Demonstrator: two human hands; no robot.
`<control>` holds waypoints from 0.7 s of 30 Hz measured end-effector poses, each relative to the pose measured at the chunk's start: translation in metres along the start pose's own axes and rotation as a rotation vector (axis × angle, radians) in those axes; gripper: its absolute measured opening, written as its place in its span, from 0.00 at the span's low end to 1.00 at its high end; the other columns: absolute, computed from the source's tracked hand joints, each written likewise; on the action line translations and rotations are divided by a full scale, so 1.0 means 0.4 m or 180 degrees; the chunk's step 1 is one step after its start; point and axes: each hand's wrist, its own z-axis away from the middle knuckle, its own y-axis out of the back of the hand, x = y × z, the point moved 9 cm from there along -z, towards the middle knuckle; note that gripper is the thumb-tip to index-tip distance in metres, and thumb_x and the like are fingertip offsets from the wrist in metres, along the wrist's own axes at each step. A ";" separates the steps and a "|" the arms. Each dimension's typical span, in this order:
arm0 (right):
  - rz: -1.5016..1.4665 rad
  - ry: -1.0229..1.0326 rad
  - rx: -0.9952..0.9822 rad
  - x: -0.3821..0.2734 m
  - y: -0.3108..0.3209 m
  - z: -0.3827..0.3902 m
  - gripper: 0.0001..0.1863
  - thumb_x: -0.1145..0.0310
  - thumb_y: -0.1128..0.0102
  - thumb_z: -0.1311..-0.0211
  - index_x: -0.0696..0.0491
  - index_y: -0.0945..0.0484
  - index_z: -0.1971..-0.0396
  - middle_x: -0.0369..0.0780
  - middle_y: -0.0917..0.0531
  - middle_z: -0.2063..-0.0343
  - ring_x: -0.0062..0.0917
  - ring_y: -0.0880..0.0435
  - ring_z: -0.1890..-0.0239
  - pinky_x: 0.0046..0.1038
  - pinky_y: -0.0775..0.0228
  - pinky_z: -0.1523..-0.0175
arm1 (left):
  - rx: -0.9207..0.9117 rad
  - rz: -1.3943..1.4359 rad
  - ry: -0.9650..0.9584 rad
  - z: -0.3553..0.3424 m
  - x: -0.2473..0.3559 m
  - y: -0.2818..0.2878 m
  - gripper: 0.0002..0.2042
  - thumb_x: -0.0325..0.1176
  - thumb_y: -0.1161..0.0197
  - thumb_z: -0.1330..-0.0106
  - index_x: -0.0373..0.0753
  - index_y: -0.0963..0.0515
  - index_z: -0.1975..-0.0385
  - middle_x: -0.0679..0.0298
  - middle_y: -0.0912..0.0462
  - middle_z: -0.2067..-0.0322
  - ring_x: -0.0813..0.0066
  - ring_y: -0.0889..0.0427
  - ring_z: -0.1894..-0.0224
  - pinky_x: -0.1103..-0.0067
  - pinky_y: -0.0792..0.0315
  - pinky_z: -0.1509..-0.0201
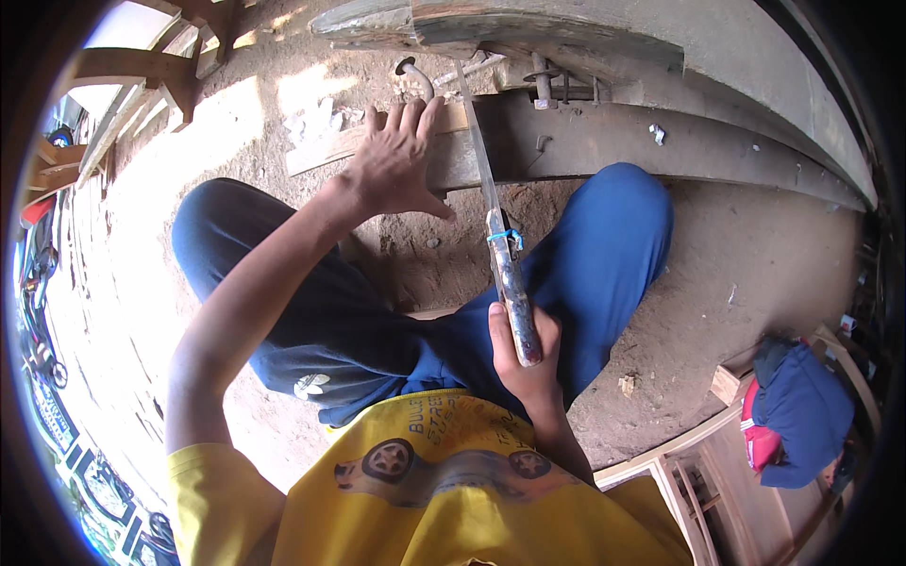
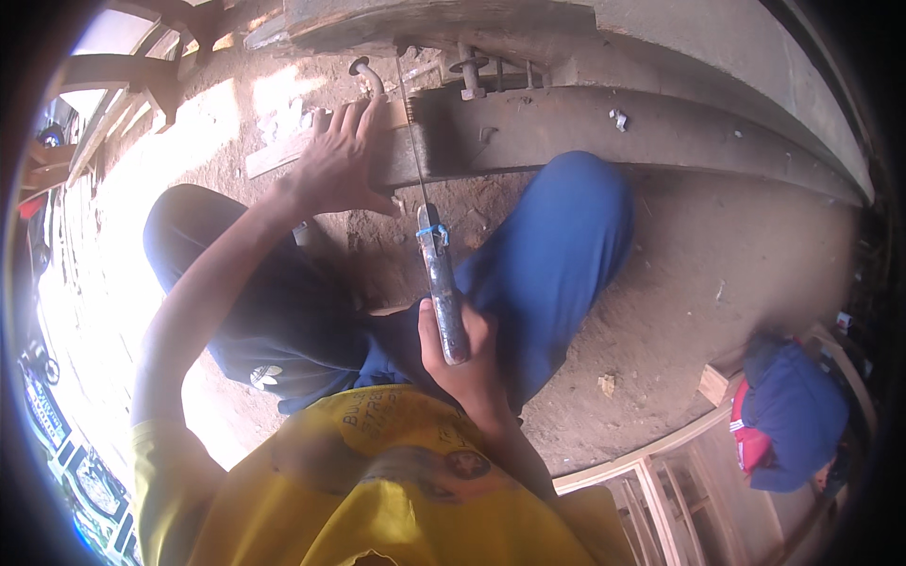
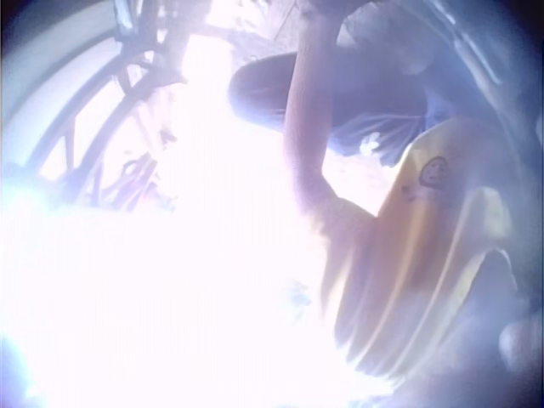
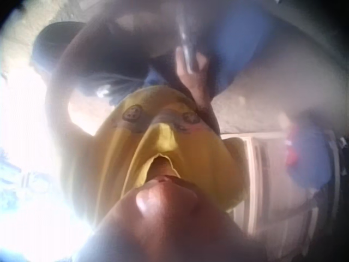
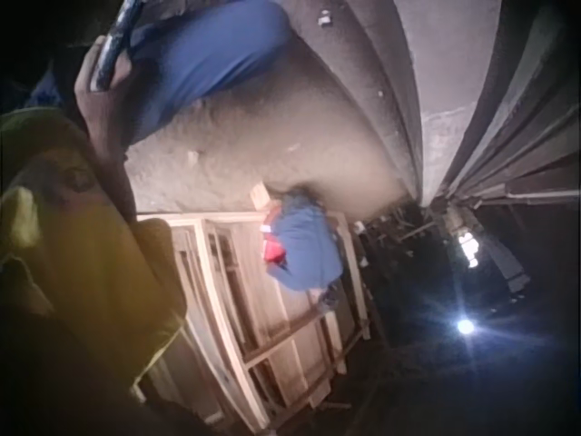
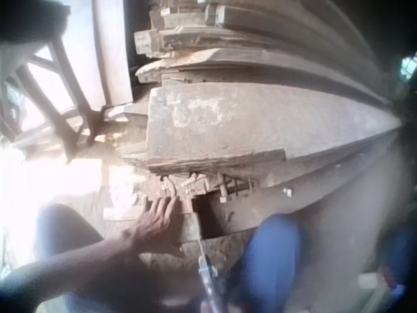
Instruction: The person sits on the ground and uses a hand saw to cut a small piece of wood clamped in a vise. They hold the wood steady with their left hand and saw with their right hand, completing the cut and separating the piece.
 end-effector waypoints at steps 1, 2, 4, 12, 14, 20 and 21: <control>-0.0014 0.0009 0.0004 -0.005 -0.002 -0.007 0.10 0.76 0.44 0.41 0.60 0.30 0.80 0.39 0.31 0.89 0.20 0.33 0.88 0.27 0.45 0.81 | 0.0047 0.0058 0.0121 -0.011 -0.007 -0.001 0.67 0.70 0.29 0.69 0.23 0.53 0.35 0.46 0.35 0.47 0.53 0.34 0.43 0.47 0.45 0.38; 0.0006 -0.0003 0.0000 -0.010 0.002 -0.010 0.10 0.76 0.44 0.41 0.60 0.30 0.80 0.39 0.31 0.89 0.21 0.33 0.88 0.27 0.45 0.81 | 0.0089 0.0156 0.0243 -0.021 -0.006 -0.006 0.68 0.69 0.29 0.70 0.23 0.53 0.35 0.47 0.34 0.48 0.53 0.34 0.43 0.47 0.45 0.39; 0.0044 0.0009 0.0020 -0.013 0.006 -0.009 0.10 0.76 0.44 0.41 0.60 0.30 0.80 0.40 0.31 0.89 0.22 0.33 0.89 0.27 0.45 0.81 | 0.0202 0.0362 0.0394 -0.024 -0.011 -0.009 0.64 0.63 0.26 0.70 0.22 0.50 0.37 0.48 0.34 0.50 0.54 0.34 0.44 0.46 0.46 0.40; 0.0198 -0.0372 -0.0037 -0.006 0.029 0.078 0.12 0.75 0.43 0.40 0.59 0.31 0.83 0.40 0.31 0.89 0.23 0.32 0.88 0.28 0.45 0.81 | -0.0019 0.0145 0.0355 -0.034 -0.008 -0.022 0.54 0.57 0.29 0.67 0.25 0.43 0.41 0.51 0.32 0.52 0.57 0.33 0.47 0.48 0.45 0.43; 0.0181 -0.0289 -0.0028 -0.017 0.031 0.082 0.12 0.75 0.42 0.41 0.59 0.31 0.82 0.41 0.32 0.89 0.23 0.32 0.88 0.28 0.45 0.81 | -0.0045 0.0124 0.0352 -0.033 -0.006 -0.021 0.55 0.58 0.29 0.67 0.25 0.43 0.41 0.51 0.32 0.52 0.58 0.33 0.47 0.50 0.46 0.43; -0.0017 -0.0181 -0.0109 -0.003 0.001 -0.015 0.11 0.75 0.43 0.39 0.60 0.30 0.81 0.38 0.32 0.89 0.18 0.35 0.87 0.28 0.46 0.81 | -0.0064 0.0300 0.0316 -0.039 -0.007 -0.022 0.55 0.60 0.30 0.64 0.25 0.44 0.41 0.50 0.33 0.51 0.57 0.34 0.45 0.49 0.46 0.41; 0.0044 -0.0101 -0.0054 -0.005 0.012 0.015 0.11 0.75 0.44 0.39 0.60 0.29 0.80 0.37 0.32 0.89 0.17 0.35 0.87 0.28 0.46 0.81 | 0.0002 0.0261 0.0335 -0.039 -0.009 -0.022 0.55 0.60 0.30 0.64 0.25 0.44 0.41 0.50 0.33 0.51 0.57 0.34 0.45 0.49 0.46 0.41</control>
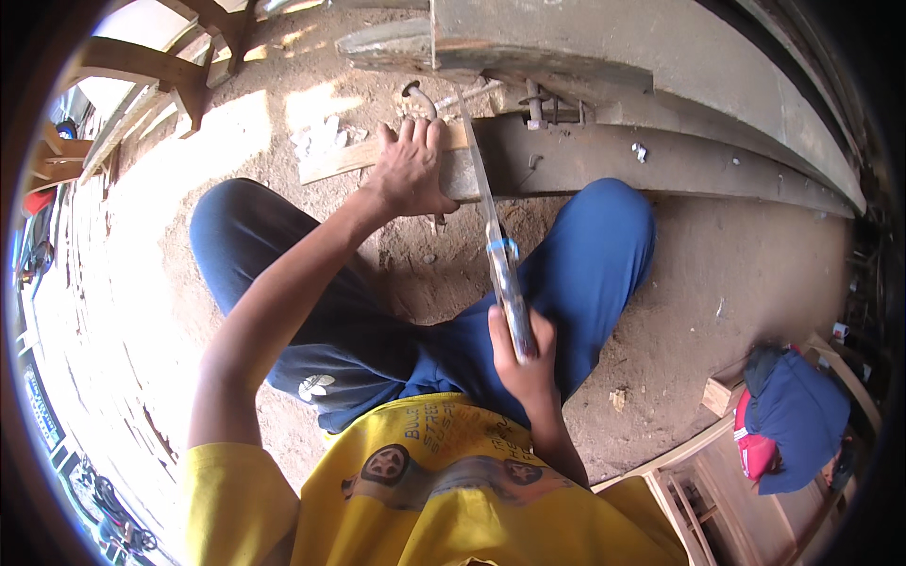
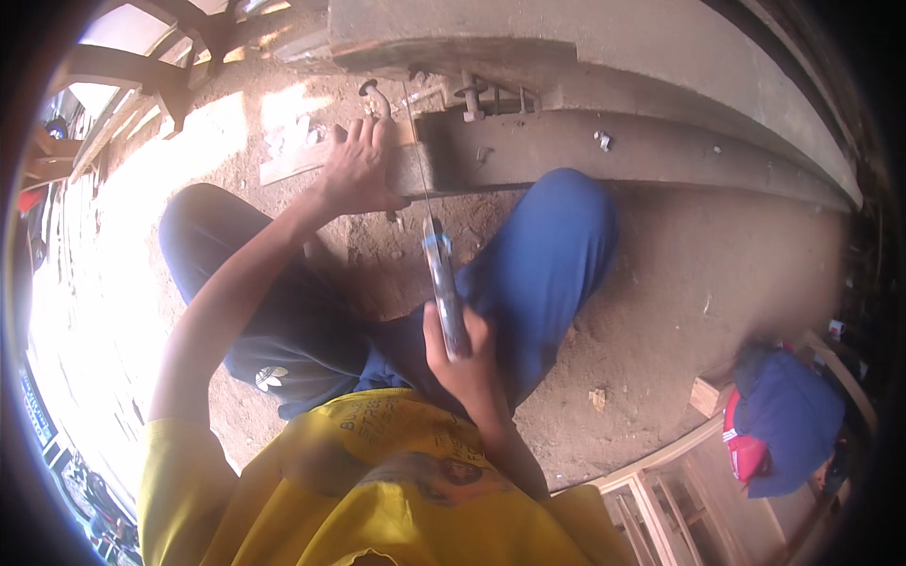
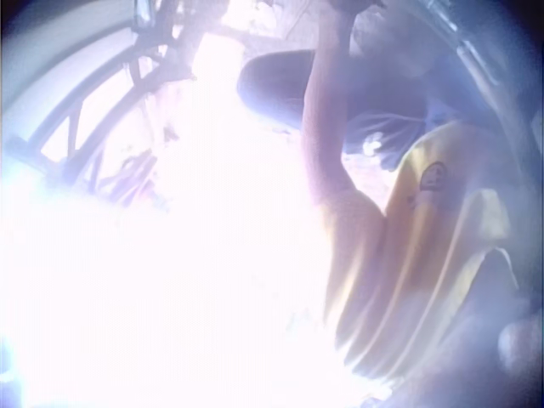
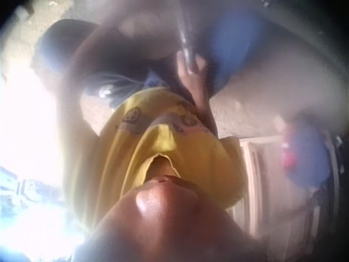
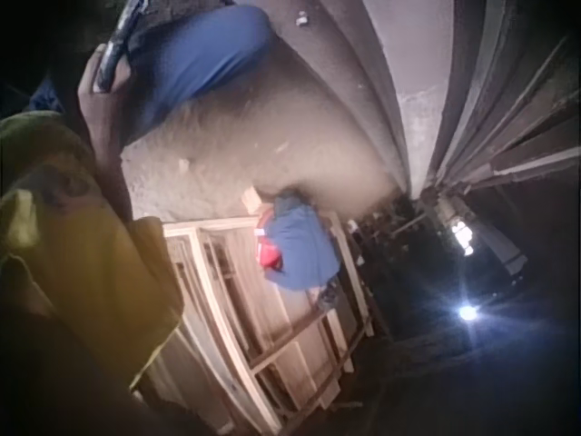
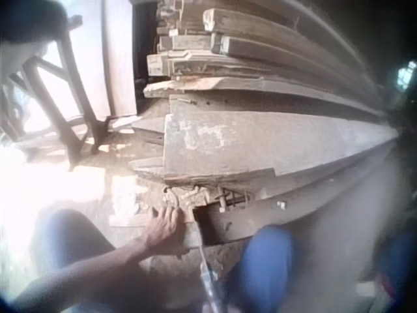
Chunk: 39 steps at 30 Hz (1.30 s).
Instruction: The person sits on the ground and uses a hand saw to cut a small piece of wood clamped in a vise. They hold the wood steady with their left hand and saw with their right hand, completing the cut and separating the piece.
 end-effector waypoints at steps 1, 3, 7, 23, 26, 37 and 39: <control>0.0064 0.0077 0.0062 0.000 0.011 0.039 0.10 0.75 0.44 0.38 0.60 0.29 0.79 0.37 0.32 0.89 0.17 0.35 0.87 0.28 0.46 0.80 | -0.0007 -0.0129 0.0015 -0.001 0.000 -0.007 0.55 0.61 0.30 0.64 0.24 0.44 0.41 0.49 0.33 0.50 0.56 0.34 0.44 0.48 0.46 0.40; 0.0201 0.0167 0.0091 -0.006 0.027 0.082 0.09 0.75 0.45 0.38 0.60 0.28 0.78 0.37 0.33 0.89 0.17 0.36 0.85 0.27 0.46 0.80 | -0.0172 -0.0122 0.0081 0.004 0.003 -0.002 0.55 0.60 0.29 0.65 0.24 0.43 0.41 0.49 0.33 0.50 0.55 0.34 0.44 0.48 0.45 0.40; 0.0046 0.0094 0.0088 -0.022 -0.014 -0.017 0.11 0.74 0.44 0.39 0.60 0.30 0.80 0.38 0.31 0.88 0.17 0.36 0.84 0.28 0.44 0.79 | 0.0043 0.0086 0.0036 0.010 -0.001 0.018 0.53 0.58 0.29 0.67 0.25 0.41 0.43 0.50 0.32 0.50 0.55 0.34 0.44 0.49 0.45 0.41; 0.0530 0.0343 0.0019 0.002 -0.011 0.087 0.08 0.75 0.46 0.38 0.60 0.29 0.77 0.36 0.31 0.87 0.17 0.32 0.84 0.24 0.43 0.78 | 0.0268 0.0137 -0.0001 0.021 -0.014 0.008 0.52 0.58 0.30 0.66 0.26 0.41 0.43 0.49 0.32 0.50 0.55 0.33 0.44 0.45 0.47 0.38; 0.0302 0.0126 0.0034 0.040 0.015 0.112 0.05 0.75 0.46 0.38 0.59 0.26 0.73 0.30 0.33 0.87 0.10 0.37 0.87 0.19 0.47 0.81 | 0.0131 0.0122 0.0013 0.015 -0.003 0.010 0.53 0.60 0.30 0.65 0.26 0.41 0.42 0.50 0.32 0.49 0.56 0.33 0.43 0.47 0.48 0.36; 0.0292 -0.0194 0.0144 0.054 0.012 0.143 0.09 0.75 0.44 0.40 0.60 0.29 0.80 0.39 0.29 0.87 0.21 0.30 0.84 0.27 0.41 0.77 | 0.0446 -0.0077 -0.0094 0.027 -0.003 0.007 0.52 0.62 0.31 0.65 0.26 0.38 0.45 0.48 0.31 0.50 0.55 0.33 0.43 0.49 0.47 0.37; 0.0242 0.0068 0.0111 0.058 -0.023 0.064 0.07 0.76 0.46 0.38 0.58 0.29 0.77 0.32 0.32 0.88 0.12 0.36 0.87 0.20 0.48 0.81 | 0.0467 -0.0061 -0.0107 0.025 -0.004 0.009 0.51 0.62 0.31 0.65 0.26 0.38 0.45 0.49 0.30 0.51 0.56 0.32 0.44 0.50 0.46 0.38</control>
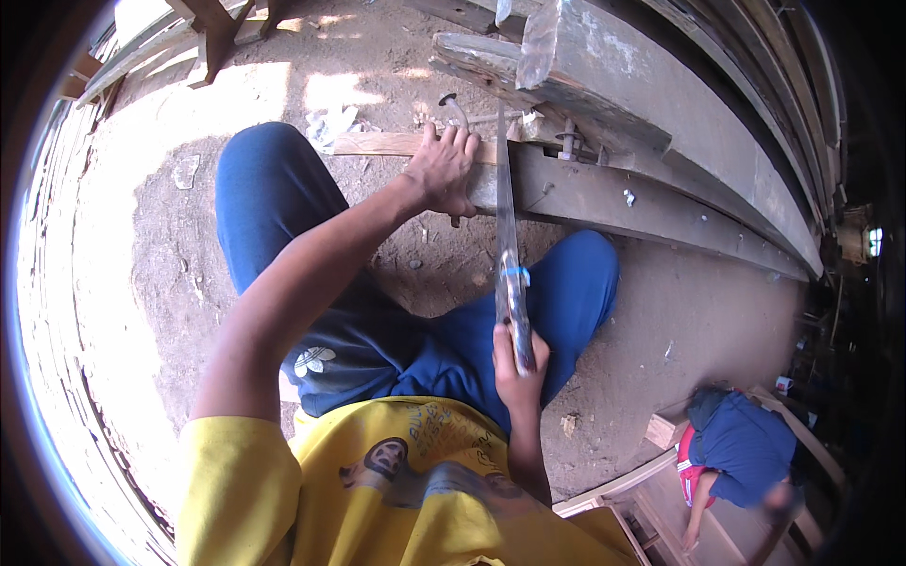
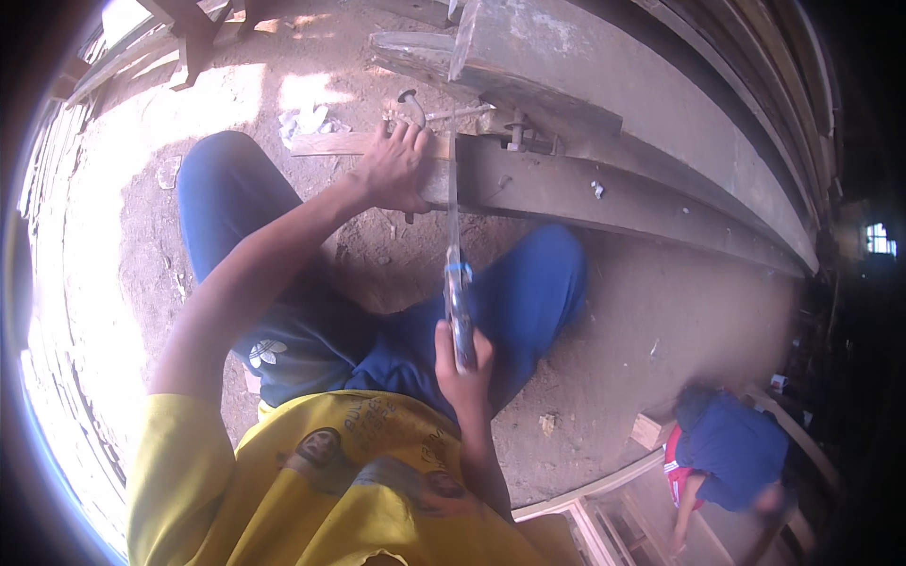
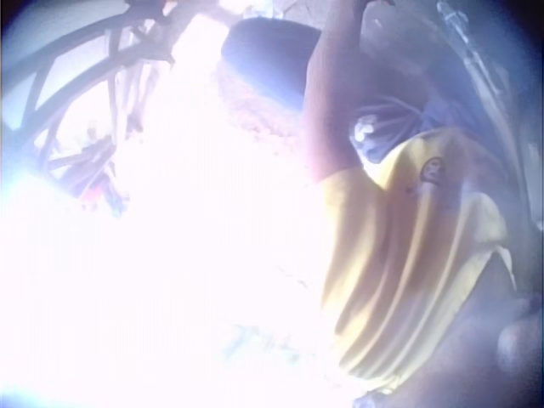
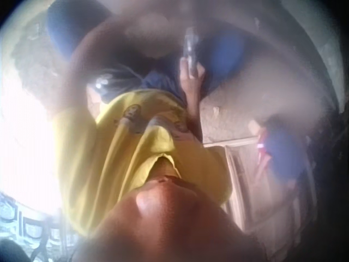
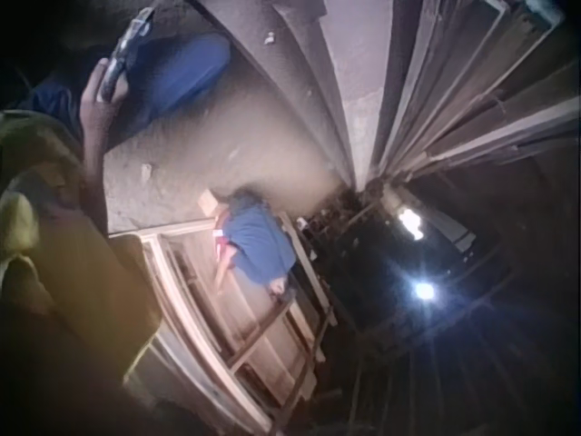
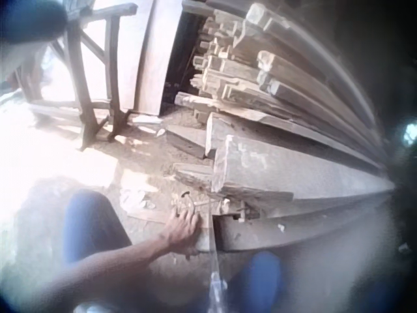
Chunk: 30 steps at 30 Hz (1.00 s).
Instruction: The person sits on the ground and uses a hand saw to cut a small piece of wood clamped in a vise. They hold the wood steady with their left hand and saw with their right hand, completing the cut and separating the piece.
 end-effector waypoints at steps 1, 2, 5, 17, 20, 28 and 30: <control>-0.0003 0.0141 -0.0024 -0.003 -0.003 -0.020 0.06 0.76 0.47 0.37 0.57 0.29 0.75 0.28 0.34 0.88 0.08 0.38 0.88 0.16 0.52 0.83 | 0.0025 0.0027 0.0009 -0.004 0.001 0.001 0.51 0.62 0.31 0.65 0.26 0.38 0.46 0.49 0.30 0.51 0.56 0.32 0.44 0.50 0.46 0.38; -0.0072 0.0011 -0.0054 0.004 -0.004 -0.017 0.07 0.76 0.47 0.37 0.57 0.28 0.75 0.29 0.34 0.88 0.08 0.38 0.88 0.16 0.51 0.83 | 0.0040 0.0010 -0.0060 -0.001 -0.006 0.003 0.50 0.62 0.32 0.65 0.26 0.37 0.46 0.50 0.30 0.52 0.57 0.32 0.45 0.51 0.45 0.39; -0.0188 -0.0192 -0.0019 0.003 0.020 0.020 0.07 0.76 0.47 0.37 0.57 0.28 0.76 0.28 0.34 0.88 0.09 0.38 0.88 0.17 0.50 0.83 | -0.0007 0.0033 -0.0034 -0.002 -0.003 0.003 0.49 0.62 0.32 0.65 0.27 0.37 0.47 0.50 0.30 0.53 0.57 0.32 0.46 0.52 0.44 0.39; 0.0141 0.0041 -0.0026 -0.008 0.015 0.057 0.07 0.75 0.45 0.39 0.59 0.28 0.76 0.32 0.32 0.87 0.13 0.35 0.87 0.21 0.47 0.81 | -0.0137 -0.0054 0.0007 -0.001 -0.007 -0.006 0.52 0.60 0.32 0.65 0.25 0.39 0.44 0.49 0.31 0.50 0.57 0.33 0.44 0.53 0.45 0.39; 0.0093 -0.0297 0.0063 0.021 0.056 0.093 0.06 0.76 0.44 0.40 0.61 0.26 0.76 0.40 0.28 0.86 0.21 0.29 0.84 0.27 0.41 0.78 | -0.0150 -0.0045 -0.0059 -0.005 0.010 -0.001 0.52 0.62 0.32 0.64 0.26 0.39 0.44 0.50 0.31 0.51 0.58 0.33 0.44 0.53 0.44 0.39; 0.0340 0.0101 -0.0002 -0.040 0.011 0.062 0.10 0.76 0.45 0.38 0.57 0.30 0.80 0.31 0.34 0.88 0.13 0.36 0.86 0.21 0.46 0.79 | -0.0089 -0.0112 -0.0037 -0.005 -0.001 -0.014 0.53 0.63 0.33 0.64 0.26 0.39 0.43 0.49 0.31 0.49 0.58 0.32 0.45 0.54 0.45 0.39; 0.0271 -0.0084 0.0047 -0.006 0.034 0.089 0.11 0.75 0.44 0.38 0.58 0.31 0.80 0.33 0.33 0.88 0.14 0.35 0.86 0.22 0.46 0.79 | -0.0070 -0.0162 -0.0031 -0.003 0.005 -0.008 0.52 0.62 0.33 0.64 0.26 0.40 0.43 0.50 0.31 0.49 0.58 0.32 0.45 0.53 0.44 0.39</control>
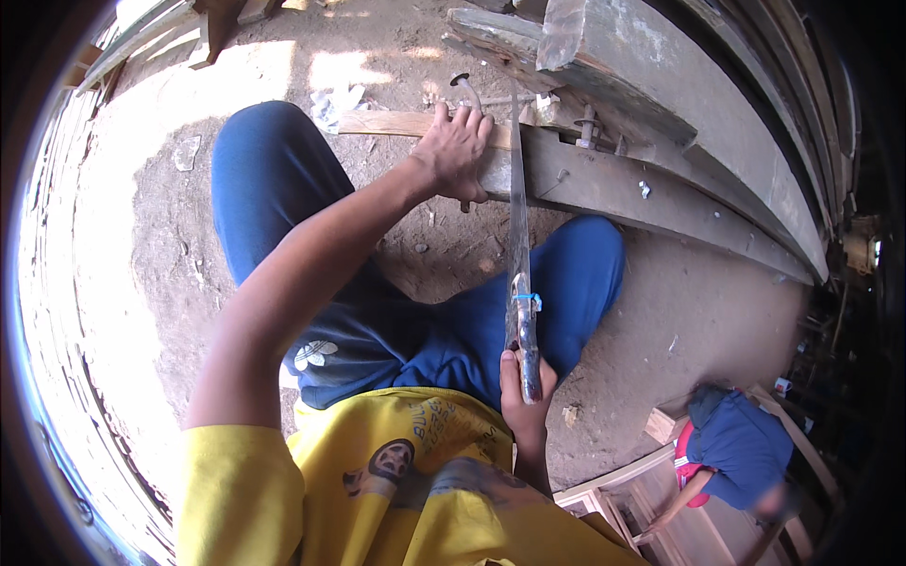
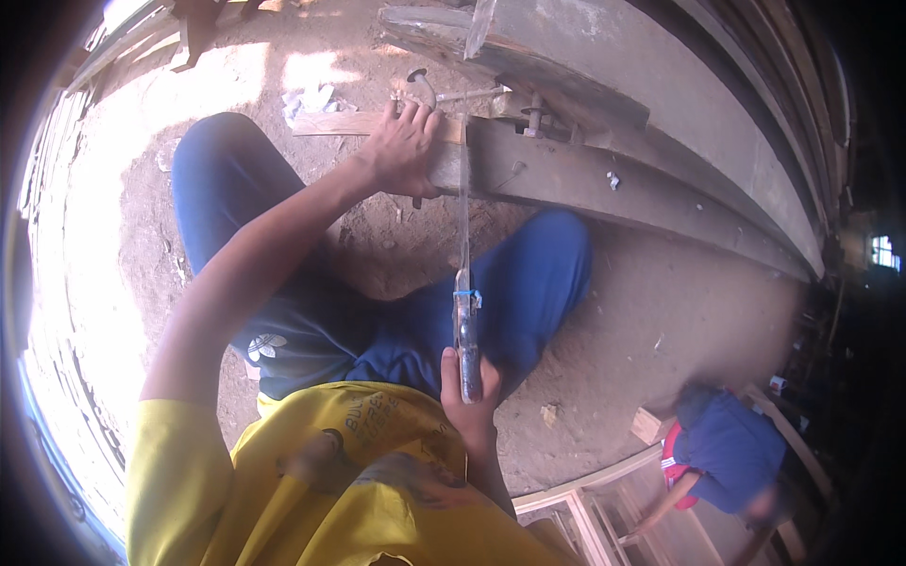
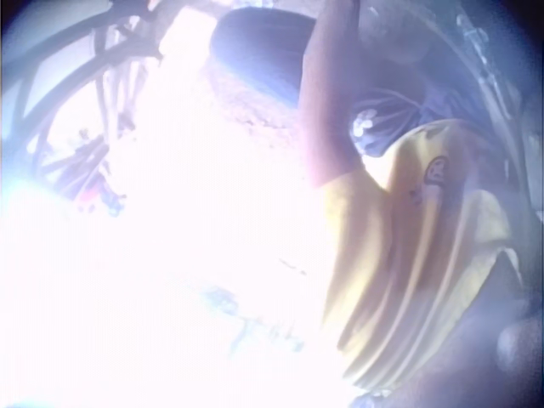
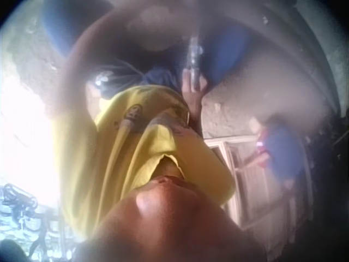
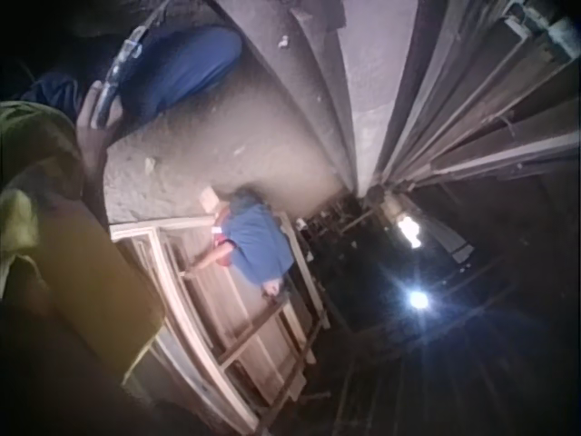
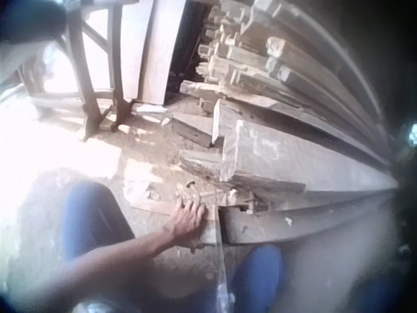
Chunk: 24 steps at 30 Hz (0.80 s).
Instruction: The person sits on the ground and uses a hand saw to cut a small piece of wood clamped in a vise. They hold the wood steady with their left hand and saw with their right hand, completing the cut and separating the piece.
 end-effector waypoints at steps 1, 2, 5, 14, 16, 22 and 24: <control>-0.0059 -0.0068 -0.0041 0.016 0.000 -0.010 0.11 0.75 0.44 0.39 0.58 0.31 0.81 0.35 0.32 0.88 0.16 0.34 0.86 0.24 0.45 0.79 | 0.0010 -0.0023 0.0001 0.001 -0.001 0.004 0.52 0.62 0.33 0.64 0.25 0.40 0.43 0.50 0.31 0.49 0.58 0.32 0.45 0.53 0.44 0.39; -0.0042 -0.0152 -0.0068 0.012 0.003 -0.021 0.11 0.74 0.44 0.39 0.58 0.31 0.81 0.37 0.30 0.88 0.18 0.32 0.85 0.26 0.44 0.79 | -0.0050 0.0143 -0.0010 -0.003 0.000 0.002 0.53 0.61 0.33 0.64 0.25 0.40 0.43 0.49 0.31 0.49 0.58 0.33 0.44 0.53 0.44 0.39; -0.0264 -0.0223 -0.0152 -0.013 -0.054 -0.133 0.11 0.74 0.44 0.38 0.59 0.30 0.80 0.36 0.31 0.88 0.18 0.33 0.85 0.26 0.44 0.78 | -0.0118 0.0223 0.0015 -0.001 -0.014 0.002 0.51 0.61 0.34 0.64 0.25 0.39 0.43 0.50 0.31 0.50 0.58 0.33 0.44 0.53 0.44 0.39; -0.0275 0.0059 -0.0126 0.004 -0.041 -0.072 0.07 0.76 0.47 0.37 0.56 0.30 0.76 0.29 0.35 0.89 0.09 0.39 0.88 0.16 0.52 0.83 | 0.0144 0.0141 -0.0010 0.002 -0.004 -0.003 0.50 0.60 0.34 0.64 0.26 0.38 0.45 0.52 0.31 0.55 0.59 0.32 0.47 0.55 0.45 0.40; -0.0357 0.0119 -0.0124 -0.008 -0.063 -0.110 0.08 0.77 0.48 0.37 0.56 0.31 0.77 0.29 0.35 0.88 0.08 0.39 0.88 0.16 0.52 0.83 | 0.0049 0.0201 -0.0028 0.003 -0.002 0.002 0.50 0.60 0.34 0.65 0.26 0.38 0.45 0.51 0.30 0.54 0.59 0.32 0.46 0.57 0.44 0.42; -0.0300 -0.0303 0.0007 0.031 0.002 0.000 0.07 0.75 0.45 0.39 0.61 0.26 0.75 0.37 0.27 0.86 0.18 0.30 0.83 0.24 0.40 0.77 | 0.0024 0.0061 -0.0017 -0.006 -0.003 0.000 0.51 0.61 0.35 0.63 0.25 0.39 0.44 0.49 0.31 0.50 0.58 0.33 0.45 0.54 0.45 0.40; -0.0410 -0.0308 -0.0070 0.032 -0.015 -0.018 0.06 0.76 0.46 0.38 0.60 0.27 0.75 0.34 0.29 0.86 0.15 0.33 0.85 0.21 0.44 0.79 | -0.0123 -0.0066 -0.0085 -0.002 0.000 -0.001 0.52 0.68 0.39 0.59 0.24 0.39 0.44 0.48 0.31 0.50 0.57 0.34 0.43 0.53 0.47 0.37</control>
